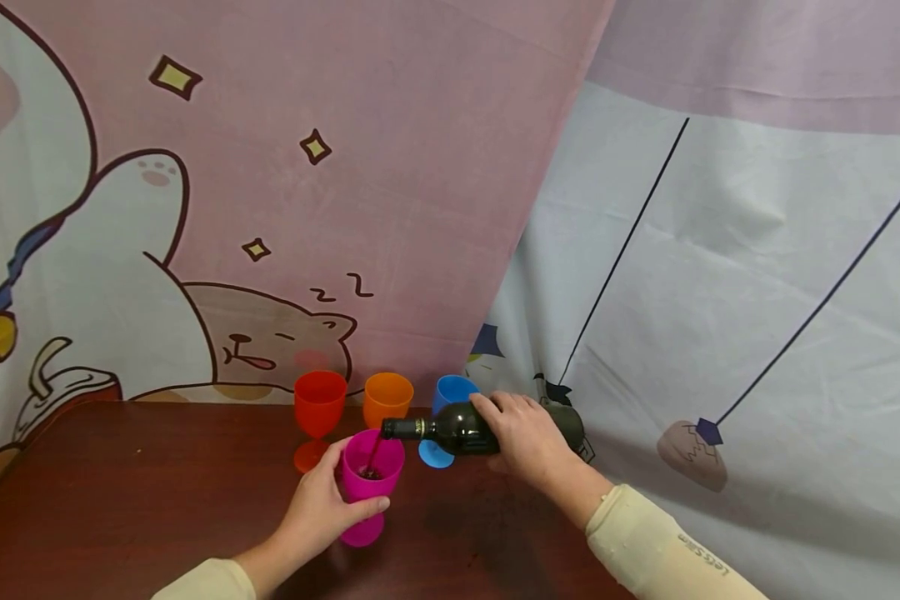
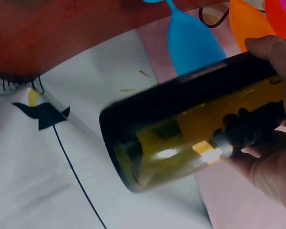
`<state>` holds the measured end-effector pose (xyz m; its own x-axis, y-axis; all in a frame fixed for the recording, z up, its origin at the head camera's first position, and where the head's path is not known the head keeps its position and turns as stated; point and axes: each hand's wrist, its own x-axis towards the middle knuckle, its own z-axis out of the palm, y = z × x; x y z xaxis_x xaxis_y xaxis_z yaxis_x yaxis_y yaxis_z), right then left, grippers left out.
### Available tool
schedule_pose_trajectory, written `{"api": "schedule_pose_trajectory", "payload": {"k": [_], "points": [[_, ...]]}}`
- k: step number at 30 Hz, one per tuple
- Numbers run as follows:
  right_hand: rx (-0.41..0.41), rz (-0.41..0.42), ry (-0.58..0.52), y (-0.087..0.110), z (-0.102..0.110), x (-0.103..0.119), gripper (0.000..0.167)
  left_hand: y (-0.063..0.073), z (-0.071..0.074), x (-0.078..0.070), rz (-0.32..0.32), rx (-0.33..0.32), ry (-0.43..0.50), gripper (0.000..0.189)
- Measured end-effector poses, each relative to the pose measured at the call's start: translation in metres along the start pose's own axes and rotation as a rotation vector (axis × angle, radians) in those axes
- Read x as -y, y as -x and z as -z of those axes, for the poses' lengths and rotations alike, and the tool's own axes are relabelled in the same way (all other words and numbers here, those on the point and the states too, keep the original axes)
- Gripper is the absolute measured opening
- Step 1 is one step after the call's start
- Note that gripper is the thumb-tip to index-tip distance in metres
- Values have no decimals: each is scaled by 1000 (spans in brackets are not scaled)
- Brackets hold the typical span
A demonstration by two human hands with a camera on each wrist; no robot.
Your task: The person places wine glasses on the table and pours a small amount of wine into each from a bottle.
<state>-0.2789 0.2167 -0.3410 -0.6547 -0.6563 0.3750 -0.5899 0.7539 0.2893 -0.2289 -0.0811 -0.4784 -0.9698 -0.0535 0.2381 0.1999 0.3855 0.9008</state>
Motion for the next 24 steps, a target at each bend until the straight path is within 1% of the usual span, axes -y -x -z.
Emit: {"api": "schedule_pose_trajectory", "payload": {"k": [3, 8, 12, 15, 17, 20, 22, 24], "points": [[14, -57, -86, 0, -3, 4, 93, 0, 0, 0, -8, -3, -5, 96], [101, -178, -288, 1, -10, 14, 86, 1, 0, -1, -7, -6, 5, 96], [132, -221, -464, 0, -19, 20, 83, 2, 0, 0, -11, -14, -4, 96], [134, -247, -586, 0, -27, 23, 86, 2, 0, 0, -17, -18, -10, 96], [129, -279, -668, 1, -31, 24, 88, 2, 0, 0, -18, -18, -11, 96], [107, -354, -767, 4, -37, 27, 90, 2, -1, 0, -13, -14, -5, 96], [80, -415, -841, 6, -41, 27, 86, 2, -1, 0, -5, -10, 0, 96], [33, -480, -910, 10, -47, 26, 81, 2, -1, 0, -3, -6, 7, 96]]}}
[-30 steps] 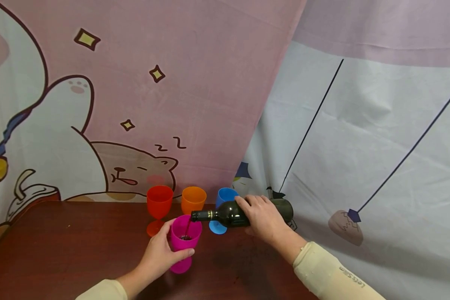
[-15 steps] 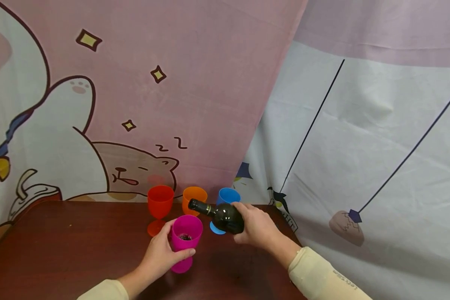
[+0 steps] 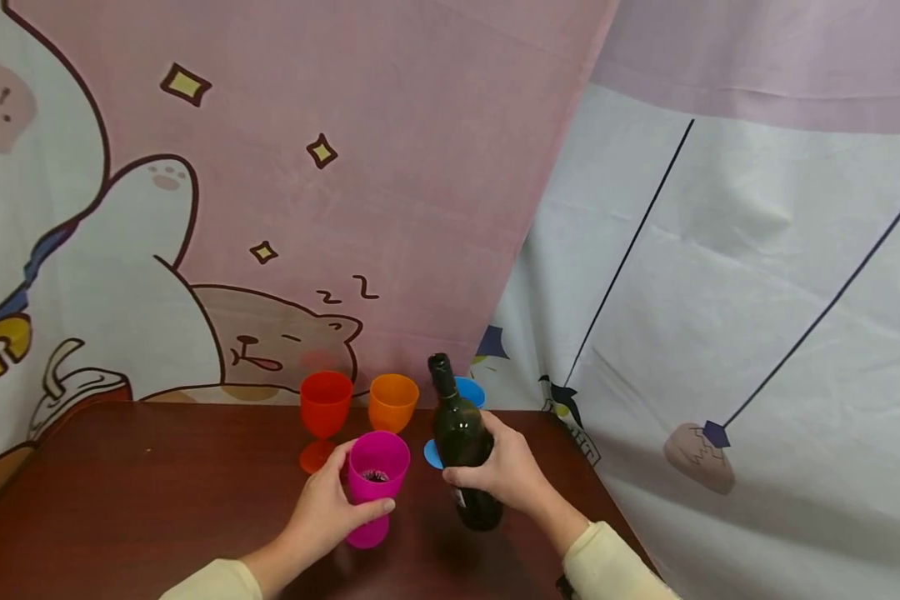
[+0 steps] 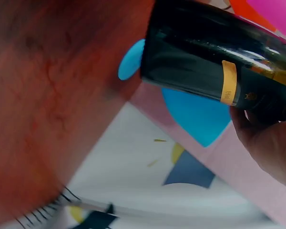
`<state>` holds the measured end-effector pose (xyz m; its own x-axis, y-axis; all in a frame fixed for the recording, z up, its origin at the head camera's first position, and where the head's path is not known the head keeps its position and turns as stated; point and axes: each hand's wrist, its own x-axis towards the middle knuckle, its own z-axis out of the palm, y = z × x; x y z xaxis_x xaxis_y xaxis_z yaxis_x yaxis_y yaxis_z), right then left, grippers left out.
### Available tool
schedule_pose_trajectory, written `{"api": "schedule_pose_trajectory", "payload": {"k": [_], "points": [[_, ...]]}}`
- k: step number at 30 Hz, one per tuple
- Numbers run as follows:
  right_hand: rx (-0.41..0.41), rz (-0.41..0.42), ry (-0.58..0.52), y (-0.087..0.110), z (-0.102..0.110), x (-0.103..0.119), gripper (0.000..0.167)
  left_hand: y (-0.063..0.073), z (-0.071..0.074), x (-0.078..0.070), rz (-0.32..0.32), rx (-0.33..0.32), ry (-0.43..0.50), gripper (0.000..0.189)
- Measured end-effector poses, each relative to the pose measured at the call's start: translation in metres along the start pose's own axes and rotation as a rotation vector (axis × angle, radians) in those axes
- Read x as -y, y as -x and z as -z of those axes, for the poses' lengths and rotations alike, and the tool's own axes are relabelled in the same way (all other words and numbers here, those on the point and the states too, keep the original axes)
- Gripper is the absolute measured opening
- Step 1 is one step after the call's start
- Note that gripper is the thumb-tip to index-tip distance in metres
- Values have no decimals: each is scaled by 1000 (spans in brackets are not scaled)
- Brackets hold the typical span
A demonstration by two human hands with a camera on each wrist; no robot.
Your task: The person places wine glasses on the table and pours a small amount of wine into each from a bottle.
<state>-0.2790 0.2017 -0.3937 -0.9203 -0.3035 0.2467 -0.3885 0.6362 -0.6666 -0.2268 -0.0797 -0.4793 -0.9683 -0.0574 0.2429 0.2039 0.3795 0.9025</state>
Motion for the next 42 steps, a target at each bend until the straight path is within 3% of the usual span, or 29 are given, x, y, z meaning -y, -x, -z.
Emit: {"api": "schedule_pose_trajectory", "payload": {"k": [7, 15, 23, 35, 42], "points": [[-201, -157, -251, 4, 3, -36, 70, 1, -2, 1, -12, 3, -1, 95], [-355, -245, -207, 4, 21, -82, 78, 2, -2, 0, -13, -7, -13, 95], [-430, -282, -198, 3, 30, -110, 80, 1, -3, 1, 14, -9, -8, 97], [-453, -289, -204, 2, 26, -122, 88, 1, -3, -1, 14, -12, 17, 96], [-478, -294, -183, 2, 23, -126, 78, 3, -2, -2, 11, -13, 30, 94]]}}
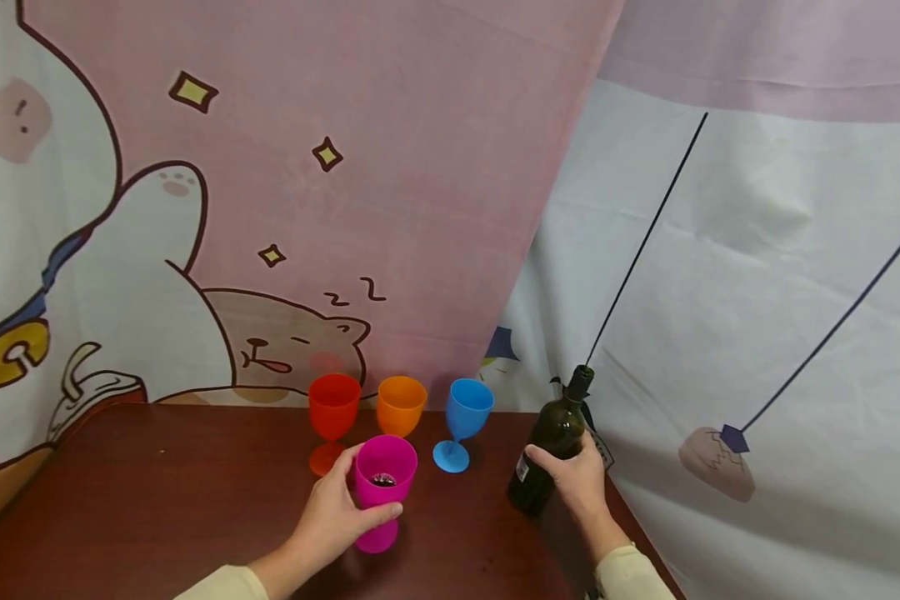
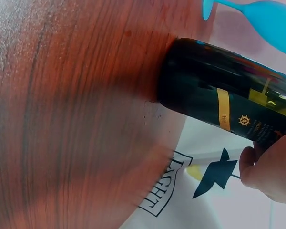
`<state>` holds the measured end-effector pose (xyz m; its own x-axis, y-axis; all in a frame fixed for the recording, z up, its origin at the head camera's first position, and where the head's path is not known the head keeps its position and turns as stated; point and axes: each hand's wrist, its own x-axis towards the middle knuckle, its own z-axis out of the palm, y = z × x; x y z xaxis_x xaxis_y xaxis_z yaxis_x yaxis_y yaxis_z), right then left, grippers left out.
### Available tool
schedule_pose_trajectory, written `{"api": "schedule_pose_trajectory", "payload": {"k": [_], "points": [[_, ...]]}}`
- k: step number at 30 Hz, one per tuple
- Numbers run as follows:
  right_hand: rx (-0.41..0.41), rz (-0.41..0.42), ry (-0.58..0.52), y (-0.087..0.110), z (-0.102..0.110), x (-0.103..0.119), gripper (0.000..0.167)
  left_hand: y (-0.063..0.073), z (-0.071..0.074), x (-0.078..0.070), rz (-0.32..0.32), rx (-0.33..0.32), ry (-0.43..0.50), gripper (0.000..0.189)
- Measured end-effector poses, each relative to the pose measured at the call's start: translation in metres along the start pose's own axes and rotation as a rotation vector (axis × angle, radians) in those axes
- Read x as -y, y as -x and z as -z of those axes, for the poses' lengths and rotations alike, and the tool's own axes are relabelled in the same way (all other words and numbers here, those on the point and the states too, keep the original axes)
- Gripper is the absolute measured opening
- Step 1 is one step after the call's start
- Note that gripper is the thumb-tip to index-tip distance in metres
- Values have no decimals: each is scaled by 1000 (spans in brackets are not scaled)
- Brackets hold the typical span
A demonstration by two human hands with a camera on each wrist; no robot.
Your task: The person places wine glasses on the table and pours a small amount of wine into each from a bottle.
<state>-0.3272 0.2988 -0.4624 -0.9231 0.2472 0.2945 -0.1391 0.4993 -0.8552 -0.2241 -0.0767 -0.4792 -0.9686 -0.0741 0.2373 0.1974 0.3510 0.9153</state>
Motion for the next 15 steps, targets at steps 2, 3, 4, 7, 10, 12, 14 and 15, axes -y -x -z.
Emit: {"api": "schedule_pose_trajectory", "payload": {"k": [2, 3, 4, 7, 10, 12, 14, 15], "points": [[2, 5, 17, -1, 0, 0, 78, 0, 2, 0, 8, -12, 5, 93], [4, 8, 26, -1, 0, 1, 79, 1, 3, 0, 6, -19, 6, 93], [6, 11, 37, -2, 1, 1, 80, 1, 4, 0, 9, -25, 7, 93], [13, 15, 66, -2, 3, 0, 83, 2, 12, 0, 11, -42, -4, 94], [30, 12, 89, -1, 4, -1, 87, 5, 26, -1, 7, -53, -21, 95], [47, 7, 101, 1, 6, 0, 91, 7, 40, 1, 11, -62, -38, 96], [60, 10, 105, 1, 8, 1, 95, 8, 56, 4, 10, -81, -61, 97], [65, 14, 101, 1, 8, 2, 97, 9, 65, 6, 7, -96, -83, 98]]}}
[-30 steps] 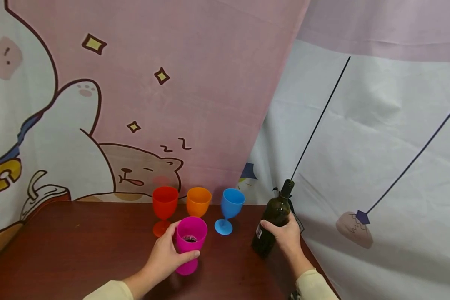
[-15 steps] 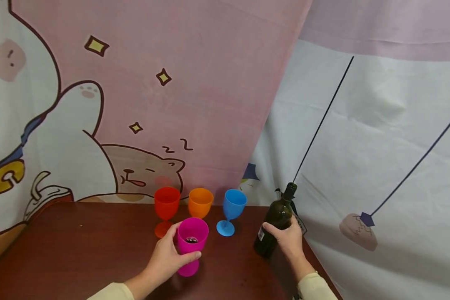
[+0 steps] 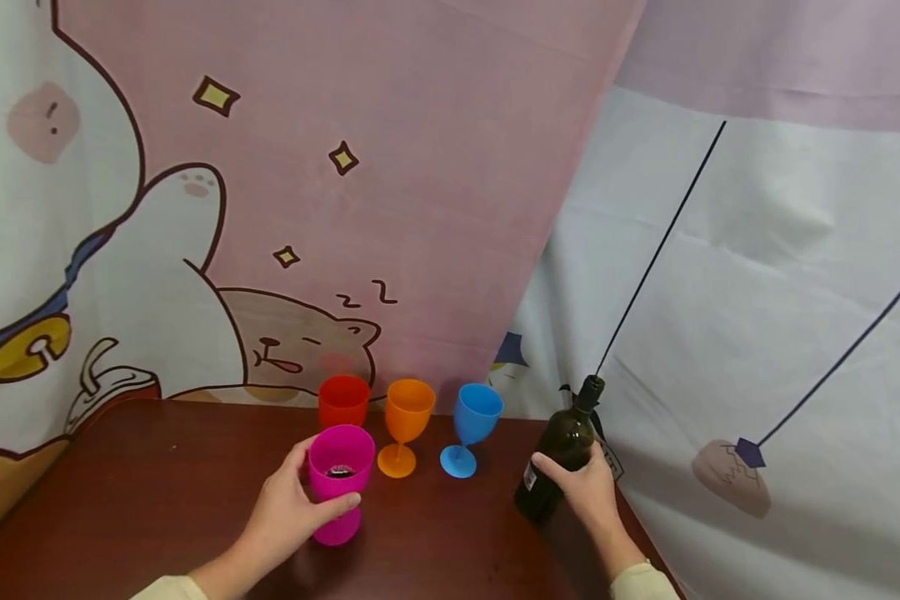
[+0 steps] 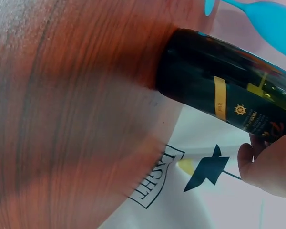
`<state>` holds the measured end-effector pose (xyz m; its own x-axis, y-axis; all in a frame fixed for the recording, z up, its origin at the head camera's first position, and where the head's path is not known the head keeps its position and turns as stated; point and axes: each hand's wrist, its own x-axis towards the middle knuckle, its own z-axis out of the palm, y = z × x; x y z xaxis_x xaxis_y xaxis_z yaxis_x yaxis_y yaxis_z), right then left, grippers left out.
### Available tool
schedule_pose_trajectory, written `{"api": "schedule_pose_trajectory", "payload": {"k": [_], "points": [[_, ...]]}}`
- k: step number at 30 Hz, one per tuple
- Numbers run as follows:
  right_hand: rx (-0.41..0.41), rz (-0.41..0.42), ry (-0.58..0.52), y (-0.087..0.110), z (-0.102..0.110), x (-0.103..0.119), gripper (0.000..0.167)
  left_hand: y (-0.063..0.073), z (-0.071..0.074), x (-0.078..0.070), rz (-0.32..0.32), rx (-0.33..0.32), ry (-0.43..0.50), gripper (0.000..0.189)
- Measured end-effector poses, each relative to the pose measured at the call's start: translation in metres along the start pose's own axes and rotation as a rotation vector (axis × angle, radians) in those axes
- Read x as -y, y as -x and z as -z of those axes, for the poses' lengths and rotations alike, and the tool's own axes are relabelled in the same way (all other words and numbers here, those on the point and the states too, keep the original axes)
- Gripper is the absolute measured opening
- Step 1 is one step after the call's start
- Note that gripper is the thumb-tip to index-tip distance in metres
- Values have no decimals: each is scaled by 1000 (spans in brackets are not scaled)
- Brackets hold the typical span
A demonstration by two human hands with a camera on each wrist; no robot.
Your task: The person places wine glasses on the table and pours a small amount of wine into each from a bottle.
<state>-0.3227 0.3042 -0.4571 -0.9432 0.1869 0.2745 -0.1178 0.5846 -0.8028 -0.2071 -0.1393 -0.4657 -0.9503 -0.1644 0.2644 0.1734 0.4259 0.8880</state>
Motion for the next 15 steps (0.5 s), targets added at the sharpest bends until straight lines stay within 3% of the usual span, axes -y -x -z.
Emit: {"api": "schedule_pose_trajectory", "payload": {"k": [8, 11, 15], "points": [[-11, 27, 18, 0, 4, 2, 96, -20, 66, 28, 18, -129, -172, 103], [-16, 29, 33, 0, 3, 1, 93, -32, 81, 38, 36, -176, -190, 103], [-30, 39, 44, -1, 1, -3, 91, -47, 90, 51, 50, -216, -205, 103]]}}
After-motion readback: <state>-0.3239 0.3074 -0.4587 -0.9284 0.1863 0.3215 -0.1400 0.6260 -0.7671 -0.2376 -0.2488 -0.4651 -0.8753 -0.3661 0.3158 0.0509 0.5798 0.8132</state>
